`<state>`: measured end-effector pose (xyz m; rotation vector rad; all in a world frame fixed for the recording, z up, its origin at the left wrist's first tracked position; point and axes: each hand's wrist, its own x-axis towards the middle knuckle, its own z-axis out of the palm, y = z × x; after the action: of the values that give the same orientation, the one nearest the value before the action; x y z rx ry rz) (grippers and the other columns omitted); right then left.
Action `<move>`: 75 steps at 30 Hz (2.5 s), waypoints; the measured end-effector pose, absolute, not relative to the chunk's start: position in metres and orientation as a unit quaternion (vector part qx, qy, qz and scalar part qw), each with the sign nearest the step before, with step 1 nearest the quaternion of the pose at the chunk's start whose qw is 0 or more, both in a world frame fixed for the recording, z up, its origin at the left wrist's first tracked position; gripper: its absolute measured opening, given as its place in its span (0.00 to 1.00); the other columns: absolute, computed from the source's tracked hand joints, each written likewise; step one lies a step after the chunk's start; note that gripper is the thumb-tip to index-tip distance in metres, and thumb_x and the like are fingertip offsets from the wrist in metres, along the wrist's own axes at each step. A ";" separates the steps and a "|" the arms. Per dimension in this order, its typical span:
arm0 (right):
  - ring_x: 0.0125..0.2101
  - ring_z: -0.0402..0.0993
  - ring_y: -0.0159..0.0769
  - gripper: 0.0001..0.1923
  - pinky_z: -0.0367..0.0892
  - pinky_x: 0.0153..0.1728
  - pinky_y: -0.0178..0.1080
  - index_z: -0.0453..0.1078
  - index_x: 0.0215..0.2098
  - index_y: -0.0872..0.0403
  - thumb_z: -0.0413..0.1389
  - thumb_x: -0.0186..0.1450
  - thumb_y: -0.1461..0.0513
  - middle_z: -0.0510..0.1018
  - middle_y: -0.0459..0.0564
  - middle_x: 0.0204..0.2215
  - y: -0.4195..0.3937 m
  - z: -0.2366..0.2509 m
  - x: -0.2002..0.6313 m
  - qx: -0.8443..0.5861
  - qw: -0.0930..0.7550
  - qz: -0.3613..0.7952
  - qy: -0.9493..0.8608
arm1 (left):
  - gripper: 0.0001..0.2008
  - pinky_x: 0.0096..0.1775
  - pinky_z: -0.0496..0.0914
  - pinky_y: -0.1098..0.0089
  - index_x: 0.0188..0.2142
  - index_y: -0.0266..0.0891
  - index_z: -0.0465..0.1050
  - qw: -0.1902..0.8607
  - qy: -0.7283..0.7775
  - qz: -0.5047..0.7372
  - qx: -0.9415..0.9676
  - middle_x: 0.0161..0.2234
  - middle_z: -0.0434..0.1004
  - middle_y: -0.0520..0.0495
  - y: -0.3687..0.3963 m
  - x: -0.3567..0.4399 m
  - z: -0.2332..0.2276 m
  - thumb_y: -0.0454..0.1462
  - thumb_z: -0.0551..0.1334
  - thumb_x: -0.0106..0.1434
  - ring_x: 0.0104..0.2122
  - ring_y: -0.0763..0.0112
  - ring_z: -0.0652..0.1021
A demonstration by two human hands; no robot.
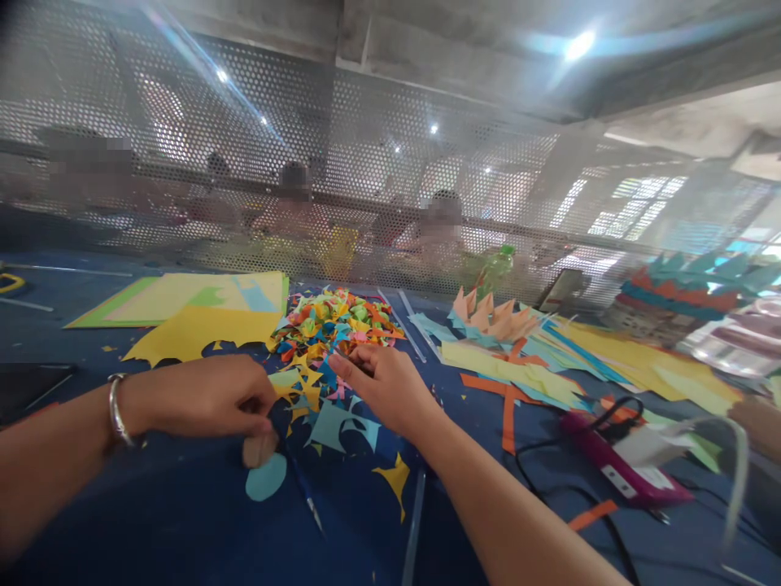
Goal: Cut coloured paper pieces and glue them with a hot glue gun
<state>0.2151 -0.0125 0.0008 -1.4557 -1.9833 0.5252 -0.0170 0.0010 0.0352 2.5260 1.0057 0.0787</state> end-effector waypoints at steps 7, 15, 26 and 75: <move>0.16 0.48 0.28 0.24 0.44 0.18 0.36 0.54 0.18 0.52 0.49 0.64 0.47 0.52 0.39 0.14 -0.013 0.000 0.216 -0.551 0.302 0.166 -0.760 | 0.10 0.23 0.55 0.71 0.24 0.41 0.72 0.051 0.473 0.138 0.869 0.21 0.73 0.49 0.025 -0.030 0.029 0.40 0.56 0.57 0.21 0.69 0.71; 0.16 0.49 0.28 0.23 0.44 0.18 0.36 0.55 0.19 0.52 0.50 0.64 0.47 0.53 0.40 0.14 -0.014 0.002 0.217 -0.557 0.306 0.141 -0.759 | 0.16 0.41 0.65 0.64 0.41 0.37 0.74 -0.090 0.529 0.137 0.833 0.40 0.75 0.39 0.065 -0.055 -0.002 0.34 0.56 0.53 0.43 0.55 0.73; 0.17 0.49 0.28 0.24 0.45 0.19 0.36 0.52 0.19 0.52 0.48 0.64 0.46 0.52 0.40 0.15 -0.016 0.004 0.214 -0.558 0.302 0.147 -0.759 | 0.15 0.30 0.64 0.69 0.35 0.41 0.77 -0.159 0.556 0.230 0.782 0.32 0.77 0.45 0.059 -0.041 0.007 0.38 0.51 0.63 0.34 0.61 0.77; 0.11 0.47 0.21 0.10 0.44 0.13 0.31 0.66 0.36 0.56 0.57 0.59 0.58 0.71 0.42 0.18 -0.007 -0.003 0.209 -0.468 0.609 0.338 -0.544 | 0.14 0.29 0.62 0.69 0.30 0.38 0.74 0.157 0.522 0.021 0.838 0.31 0.78 0.45 0.059 -0.069 0.026 0.44 0.65 0.46 0.30 0.60 0.75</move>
<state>0.2093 -0.0074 -0.0032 -1.0818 -1.2572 0.7805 -0.0686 0.0587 0.0263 2.3979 1.4941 0.0588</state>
